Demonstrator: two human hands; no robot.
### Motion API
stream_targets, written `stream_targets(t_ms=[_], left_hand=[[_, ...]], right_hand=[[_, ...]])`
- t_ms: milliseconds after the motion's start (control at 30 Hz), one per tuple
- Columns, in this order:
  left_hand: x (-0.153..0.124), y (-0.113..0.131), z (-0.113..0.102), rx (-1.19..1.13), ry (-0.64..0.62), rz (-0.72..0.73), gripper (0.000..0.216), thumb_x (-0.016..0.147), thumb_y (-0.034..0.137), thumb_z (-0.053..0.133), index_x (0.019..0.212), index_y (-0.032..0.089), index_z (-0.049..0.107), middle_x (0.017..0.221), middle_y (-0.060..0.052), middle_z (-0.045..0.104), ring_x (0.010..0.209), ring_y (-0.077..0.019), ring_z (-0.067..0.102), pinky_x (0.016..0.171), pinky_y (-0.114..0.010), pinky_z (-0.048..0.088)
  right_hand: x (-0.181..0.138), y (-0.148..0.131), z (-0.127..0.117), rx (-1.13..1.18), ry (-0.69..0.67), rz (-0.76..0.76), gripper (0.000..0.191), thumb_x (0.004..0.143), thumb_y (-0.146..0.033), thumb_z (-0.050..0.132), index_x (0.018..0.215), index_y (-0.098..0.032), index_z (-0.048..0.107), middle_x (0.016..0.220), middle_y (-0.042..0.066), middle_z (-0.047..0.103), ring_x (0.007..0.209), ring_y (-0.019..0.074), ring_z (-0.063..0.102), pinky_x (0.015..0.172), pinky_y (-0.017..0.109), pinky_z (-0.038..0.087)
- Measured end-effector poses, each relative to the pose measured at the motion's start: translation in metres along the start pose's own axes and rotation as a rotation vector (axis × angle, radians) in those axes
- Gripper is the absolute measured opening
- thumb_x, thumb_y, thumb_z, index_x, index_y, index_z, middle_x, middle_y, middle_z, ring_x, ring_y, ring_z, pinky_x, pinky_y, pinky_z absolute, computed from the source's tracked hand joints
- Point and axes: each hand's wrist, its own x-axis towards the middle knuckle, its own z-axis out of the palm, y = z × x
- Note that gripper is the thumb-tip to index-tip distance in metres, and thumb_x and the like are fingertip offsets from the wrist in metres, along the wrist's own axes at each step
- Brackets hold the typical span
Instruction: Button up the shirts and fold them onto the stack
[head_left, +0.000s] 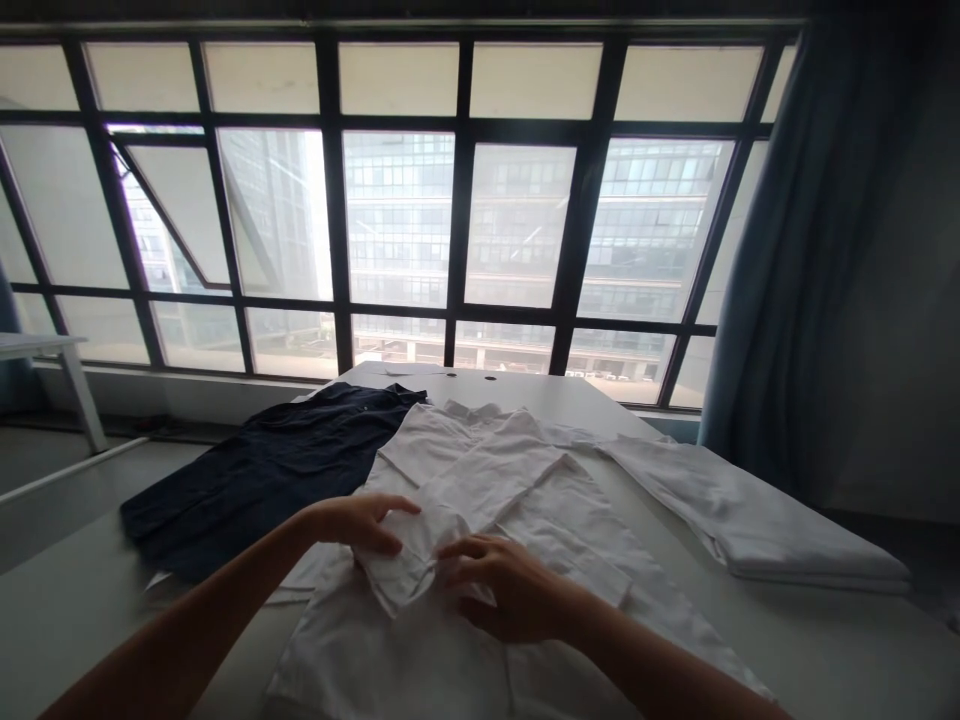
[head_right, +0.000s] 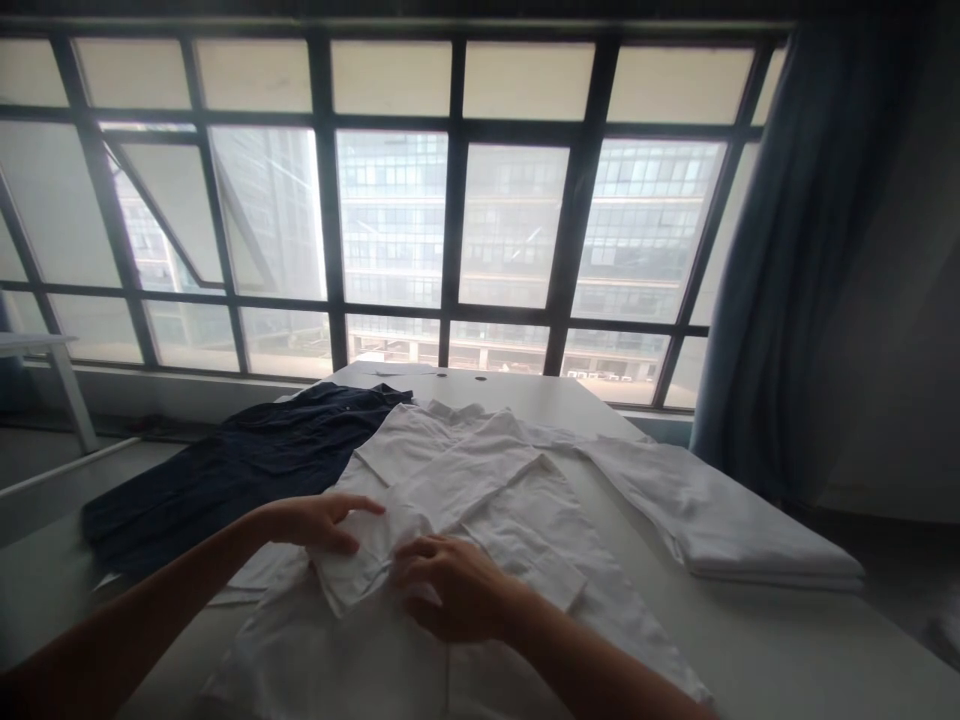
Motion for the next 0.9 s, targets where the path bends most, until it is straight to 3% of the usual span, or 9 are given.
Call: stream_targets(t_ms=[133,233,300,400,500,600,733,833,900], left_hand=[[-0.003,0.001,-0.001,0.089,-0.062,-0.130,0.083,0.065,0.037,0.075,0.142,0.022,0.048,0.075,0.003,0.058,0.049,-0.0097,0.048,0.043,-0.021,0.043],[-0.002,-0.003,-0.005,0.206,-0.050,-0.110,0.075,0.070,0.046,0.073,0.138,0.021,0.054,0.064,0.004,0.056,0.046,-0.0098,0.045,0.043,-0.021,0.039],[0.000,-0.007,-0.008,0.358,0.055,-0.049,0.060,0.074,0.052,0.069,0.125,0.021,0.066,0.070,-0.001,0.063,0.057,-0.0148,0.055,0.053,-0.024,0.046],[0.007,-0.012,-0.005,0.642,0.341,0.114,0.047,0.080,0.057,0.064,0.109,0.020,0.074,0.100,-0.009,0.070,0.091,-0.0258,0.064,0.082,-0.034,0.051],[0.017,-0.014,0.011,0.778,0.510,0.374,0.052,0.086,0.059,0.058,0.122,0.022,0.067,0.133,-0.014,0.058,0.122,-0.0315,0.053,0.104,-0.043,0.041],[0.028,-0.014,0.035,0.777,0.352,0.590,0.067,0.088,0.063,0.053,0.142,0.025,0.049,0.154,-0.012,0.037,0.141,-0.0319,0.033,0.115,-0.048,0.027],[0.039,-0.019,0.054,0.766,0.100,0.626,0.076,0.090,0.066,0.047,0.153,0.029,0.029,0.160,-0.010,0.023,0.148,-0.0330,0.013,0.119,-0.053,0.011],[0.038,-0.021,0.054,0.752,0.050,0.603,0.074,0.091,0.065,0.045,0.153,0.029,0.027,0.160,-0.010,0.020,0.148,-0.0339,0.009,0.118,-0.056,0.007],[0.031,-0.017,0.051,0.749,0.014,0.599,0.077,0.088,0.066,0.049,0.153,0.029,0.030,0.160,-0.009,0.020,0.148,-0.0354,0.010,0.118,-0.056,0.008]], right_hand=[[-0.007,0.033,-0.007,-0.069,0.055,0.227,0.044,0.086,-0.030,0.059,0.129,-0.020,0.062,0.136,0.012,0.058,0.122,0.0278,0.056,0.104,0.042,0.044],[-0.017,0.064,-0.015,-0.108,0.038,0.427,0.064,0.086,-0.047,0.060,0.142,-0.018,0.051,0.147,0.015,0.046,0.135,0.0334,0.043,0.110,0.050,0.036],[-0.023,0.080,-0.018,-0.084,-0.009,0.500,0.073,0.083,-0.060,0.060,0.143,-0.019,0.049,0.151,0.016,0.042,0.138,0.0346,0.039,0.112,0.052,0.033],[-0.029,0.094,-0.018,-0.070,-0.056,0.520,0.076,0.081,-0.068,0.057,0.142,-0.022,0.051,0.151,0.015,0.041,0.138,0.0348,0.039,0.111,0.052,0.033],[-0.030,0.096,-0.015,-0.092,-0.061,0.494,0.077,0.080,-0.070,0.057,0.142,-0.026,0.050,0.151,0.014,0.042,0.138,0.0346,0.039,0.110,0.052,0.034],[-0.028,0.096,-0.014,-0.106,-0.086,0.523,0.084,0.078,-0.074,0.055,0.146,-0.025,0.045,0.155,0.014,0.035,0.143,0.0344,0.030,0.114,0.053,0.025],[-0.026,0.098,-0.014,-0.108,-0.151,0.674,0.101,0.073,-0.079,0.054,0.154,-0.024,0.029,0.162,0.013,0.015,0.149,0.0336,0.007,0.118,0.056,0.004],[-0.026,0.096,-0.016,-0.071,-0.231,0.708,0.104,0.075,-0.081,0.049,0.156,-0.023,0.021,0.163,0.012,0.007,0.149,0.0333,0.004,0.118,0.056,0.003],[-0.028,0.091,-0.021,-0.064,-0.260,0.706,0.109,0.070,-0.083,0.053,0.155,-0.021,0.023,0.162,0.013,0.010,0.149,0.0355,0.008,0.117,0.056,0.009]])
